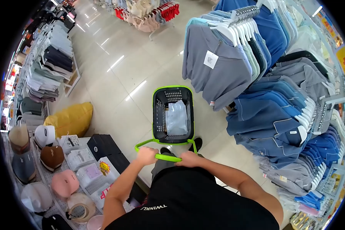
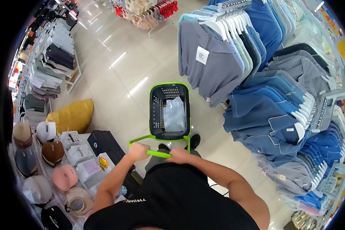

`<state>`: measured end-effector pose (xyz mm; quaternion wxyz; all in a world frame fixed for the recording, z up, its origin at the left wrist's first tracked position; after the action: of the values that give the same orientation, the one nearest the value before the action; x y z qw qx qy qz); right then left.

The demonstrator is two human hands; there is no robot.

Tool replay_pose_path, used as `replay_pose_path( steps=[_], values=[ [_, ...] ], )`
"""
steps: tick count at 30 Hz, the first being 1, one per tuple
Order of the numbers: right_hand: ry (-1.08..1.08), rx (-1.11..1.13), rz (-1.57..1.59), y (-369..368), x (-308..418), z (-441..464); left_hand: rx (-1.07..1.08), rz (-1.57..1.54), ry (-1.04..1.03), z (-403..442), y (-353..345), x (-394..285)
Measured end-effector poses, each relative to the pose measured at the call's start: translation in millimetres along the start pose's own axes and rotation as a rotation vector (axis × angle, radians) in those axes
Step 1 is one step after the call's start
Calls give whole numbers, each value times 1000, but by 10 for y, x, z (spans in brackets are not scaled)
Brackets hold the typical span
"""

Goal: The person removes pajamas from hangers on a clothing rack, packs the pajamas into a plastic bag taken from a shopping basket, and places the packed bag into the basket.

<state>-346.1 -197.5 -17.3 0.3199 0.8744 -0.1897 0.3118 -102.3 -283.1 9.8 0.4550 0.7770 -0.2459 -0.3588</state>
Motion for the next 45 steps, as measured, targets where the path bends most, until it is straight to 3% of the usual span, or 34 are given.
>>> replay_pose_path(
  steps=[4, 12, 15, 20, 22, 27, 30, 32, 34, 36, 37, 39, 41, 43, 45],
  values=[
    [-2, -46, 185, -122, 150, 244, 3, 30, -203, 211, 238, 400],
    [-290, -372, 500, -290, 827, 900, 239, 160, -511, 829, 597, 1479],
    [-442, -566, 667, -531, 1212, 1269, 321, 240, -740, 1118, 570, 1886],
    [-598, -776, 849, -583, 1820, 1714, 330, 349, -1088, 1605, 949, 1969],
    [-623, -1061, 923, -578, 1957, 1863, 342, 434, -1263, 1782, 1080, 1853],
    [-622, -1378, 1073, -423, 2042, 2221, 234, 523, -1461, 2166, 1295, 1495],
    [-504, -1444, 1337, -239, 1995, 2575, 181, 554, -1445, 2199, 1563, 1403],
    [-470, -1461, 1445, 51, 2076, 2750, -213, 321, -1409, 2221, 1707, 1508],
    [-386, -1398, 1546, 300, 2119, 2951, -304, 319, -1303, 2142, 1796, 1714],
    [-382, -1398, 1453, 493, 2140, 3176, -510, -17, -824, 2110, 1781, 2007],
    [-391, -1391, 1366, 588, 2116, 3299, -368, -233, -586, 2068, 1756, 2167],
    [-406, -1350, 1258, 765, 2070, 3485, -680, -384, -509, 2369, 1184, 2844],
    [-367, -1334, 1243, 921, 2085, 3633, -201, -1231, -189, 2114, 1279, 2923],
    [-336, -1313, 1231, 1057, 2041, 3838, -144, -1123, -164, 2018, 1323, 2955],
    [-156, -1183, 1273, 1138, 2014, 4006, -77, -1021, -121, 2024, 1304, 3051]
  ],
)
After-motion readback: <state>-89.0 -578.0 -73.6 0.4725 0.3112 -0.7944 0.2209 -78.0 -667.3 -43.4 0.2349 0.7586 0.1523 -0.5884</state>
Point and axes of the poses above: each hand's wrist, its own z-axis towards the middle knuckle, its own y-axis out of the back of the hand, x = y × z, the point moved 1 cm from there along z, towards the middle knuckle, and after that the axes turned 5 degrees about -y, right-handed, at the moved point
